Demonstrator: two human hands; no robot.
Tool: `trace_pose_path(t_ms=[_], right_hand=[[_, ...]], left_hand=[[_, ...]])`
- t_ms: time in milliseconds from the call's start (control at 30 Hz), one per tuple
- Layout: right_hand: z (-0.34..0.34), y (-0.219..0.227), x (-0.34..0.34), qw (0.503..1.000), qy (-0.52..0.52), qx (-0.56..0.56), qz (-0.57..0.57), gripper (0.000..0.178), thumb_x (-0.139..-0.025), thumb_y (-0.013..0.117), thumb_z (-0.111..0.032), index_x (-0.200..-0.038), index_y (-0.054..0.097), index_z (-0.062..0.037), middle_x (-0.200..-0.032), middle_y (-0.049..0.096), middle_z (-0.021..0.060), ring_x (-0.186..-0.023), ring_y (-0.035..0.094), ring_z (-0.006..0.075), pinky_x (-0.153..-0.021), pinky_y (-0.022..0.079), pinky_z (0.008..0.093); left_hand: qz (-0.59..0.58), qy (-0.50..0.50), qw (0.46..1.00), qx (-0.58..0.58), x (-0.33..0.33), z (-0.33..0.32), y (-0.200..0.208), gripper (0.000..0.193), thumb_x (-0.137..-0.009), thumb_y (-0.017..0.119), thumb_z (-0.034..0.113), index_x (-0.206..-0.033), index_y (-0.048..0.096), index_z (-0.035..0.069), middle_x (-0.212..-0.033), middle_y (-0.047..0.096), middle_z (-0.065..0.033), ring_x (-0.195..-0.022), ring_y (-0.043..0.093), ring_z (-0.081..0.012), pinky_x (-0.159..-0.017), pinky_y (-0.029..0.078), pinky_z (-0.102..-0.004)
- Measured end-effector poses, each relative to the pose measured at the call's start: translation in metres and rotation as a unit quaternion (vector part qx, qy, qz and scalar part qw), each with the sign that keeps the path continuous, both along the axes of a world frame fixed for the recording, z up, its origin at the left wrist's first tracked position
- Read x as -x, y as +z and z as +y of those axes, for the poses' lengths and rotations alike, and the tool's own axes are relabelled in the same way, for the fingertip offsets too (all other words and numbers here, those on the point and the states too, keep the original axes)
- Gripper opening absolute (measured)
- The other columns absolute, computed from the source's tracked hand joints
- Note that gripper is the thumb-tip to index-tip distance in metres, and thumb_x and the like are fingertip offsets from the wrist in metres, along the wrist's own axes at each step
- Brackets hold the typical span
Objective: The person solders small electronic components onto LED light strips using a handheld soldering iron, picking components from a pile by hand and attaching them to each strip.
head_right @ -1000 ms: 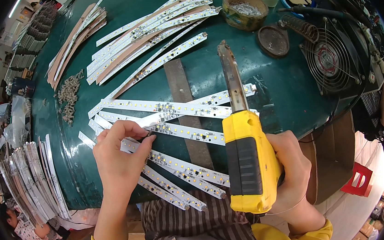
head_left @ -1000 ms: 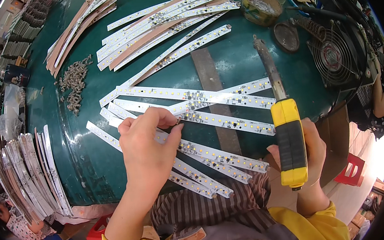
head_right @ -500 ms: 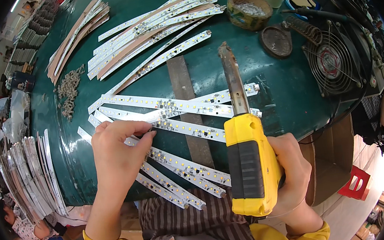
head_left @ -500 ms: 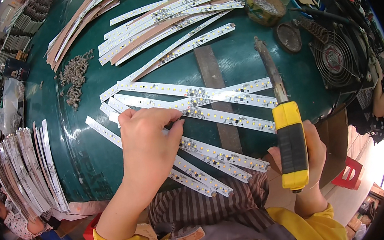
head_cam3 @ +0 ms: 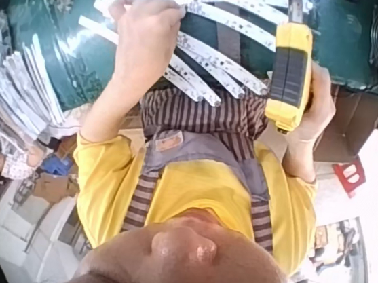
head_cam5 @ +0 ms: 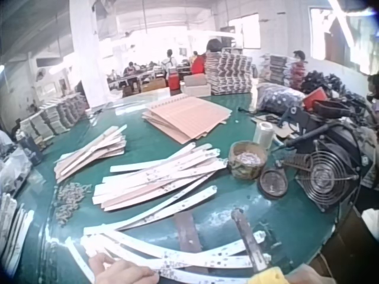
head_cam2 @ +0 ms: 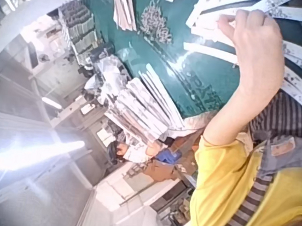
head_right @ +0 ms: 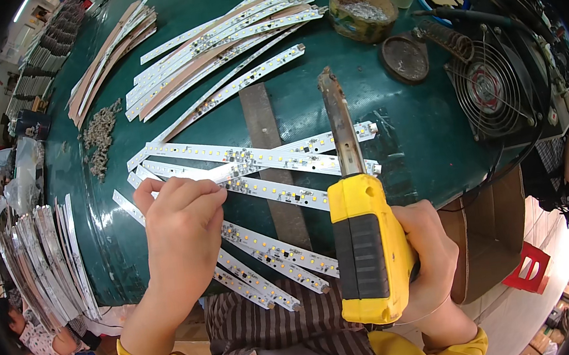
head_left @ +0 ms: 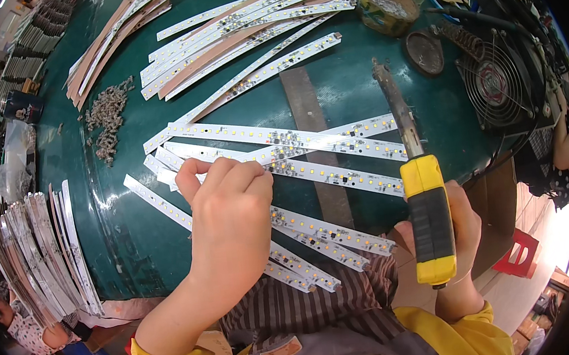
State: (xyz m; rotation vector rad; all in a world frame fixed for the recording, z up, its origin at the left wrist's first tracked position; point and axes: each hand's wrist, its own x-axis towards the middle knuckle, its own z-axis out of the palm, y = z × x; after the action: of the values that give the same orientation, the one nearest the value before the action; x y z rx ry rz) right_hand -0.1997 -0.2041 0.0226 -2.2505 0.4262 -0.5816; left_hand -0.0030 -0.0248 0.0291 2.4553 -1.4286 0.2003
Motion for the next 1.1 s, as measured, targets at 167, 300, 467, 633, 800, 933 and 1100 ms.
trace_pose_path(t_ms=[167,300,467,633,800,933,1100], right_hand=[[0.001,0.002,0.001,1.0,0.008,0.002,0.008,0.04,-0.081,0.08,-0.019,-0.109,0.06,0.0018,-0.086,0.057,0.0016,-0.071,0.053,0.0086,-0.064,0.042,0.022],[0.006,-0.006,0.014,0.989,-0.023,-0.146,-0.004,0.04,-0.077,0.077,-0.015,-0.11,0.067,0.0043,-0.098,0.068,0.0144,-0.081,0.063,0.0236,-0.072,0.049,0.0314],[-0.002,-0.019,0.029,0.967,0.058,-0.246,0.037,0.06,-0.092,0.069,-0.029,-0.137,0.045,0.003,-0.114,0.065,0.0196,-0.07,0.056,0.0122,-0.057,0.045,0.0251],[0.004,-0.019,0.021,0.95,0.048,-0.307,0.023,0.056,-0.092,0.067,-0.023,-0.135,0.046,0.0042,-0.102,0.066,0.0171,-0.063,0.056,0.0132,-0.056,0.046,0.0249],[-0.001,-0.018,0.02,0.964,0.09,-0.248,0.04,0.053,-0.093,0.065,-0.02,-0.136,0.045,0.0039,-0.1,0.065,0.0182,-0.061,0.054,0.0128,-0.054,0.045,0.0244],[0.0,-0.018,0.019,0.956,0.065,-0.28,0.049,0.052,-0.093,0.064,-0.018,-0.136,0.045,0.004,-0.101,0.066,0.0188,-0.06,0.054,0.0126,-0.054,0.045,0.0244],[0.003,-0.019,0.019,0.966,0.056,-0.25,0.029,0.05,-0.094,0.063,-0.017,-0.136,0.045,0.0037,-0.099,0.066,0.0175,-0.06,0.054,0.0132,-0.054,0.045,0.0252]], left_hand=[[0.066,0.049,0.995,0.063,0.003,0.007,-0.009,0.021,-0.071,0.075,-0.003,-0.088,0.067,0.008,-0.083,0.071,-0.0001,-0.078,0.065,-0.019,-0.086,0.037,-0.0371],[0.139,0.096,0.978,0.126,0.003,0.01,-0.013,0.024,-0.073,0.078,0.002,-0.092,0.067,0.009,-0.084,0.074,-0.0006,-0.077,0.068,-0.0165,-0.086,0.037,-0.0332],[0.168,0.141,0.96,0.174,0.006,0.013,-0.025,0.027,-0.073,0.08,0.005,-0.097,0.067,0.009,-0.086,0.075,-0.0016,-0.077,0.069,-0.014,-0.087,0.037,-0.0318],[0.222,0.172,0.939,0.199,0.01,0.014,-0.027,0.032,-0.073,0.081,0.007,-0.102,0.067,0.01,-0.085,0.076,-0.0011,-0.079,0.068,-0.0122,-0.09,0.036,-0.0315],[0.229,0.183,0.935,0.198,0.01,0.014,-0.029,0.032,-0.075,0.079,0.01,-0.105,0.066,0.01,-0.085,0.076,-0.0008,-0.076,0.064,-0.0118,-0.092,0.033,-0.032],[0.215,0.176,0.942,0.187,0.01,0.014,-0.031,0.032,-0.075,0.079,0.01,-0.105,0.066,0.011,-0.084,0.076,-0.0007,-0.072,0.063,-0.0127,-0.091,0.033,-0.0321],[0.235,0.187,0.935,0.188,0.011,0.013,-0.03,0.034,-0.074,0.079,0.011,-0.106,0.067,0.011,-0.082,0.076,-0.0006,-0.068,0.062,-0.0139,-0.088,0.034,-0.0318]])
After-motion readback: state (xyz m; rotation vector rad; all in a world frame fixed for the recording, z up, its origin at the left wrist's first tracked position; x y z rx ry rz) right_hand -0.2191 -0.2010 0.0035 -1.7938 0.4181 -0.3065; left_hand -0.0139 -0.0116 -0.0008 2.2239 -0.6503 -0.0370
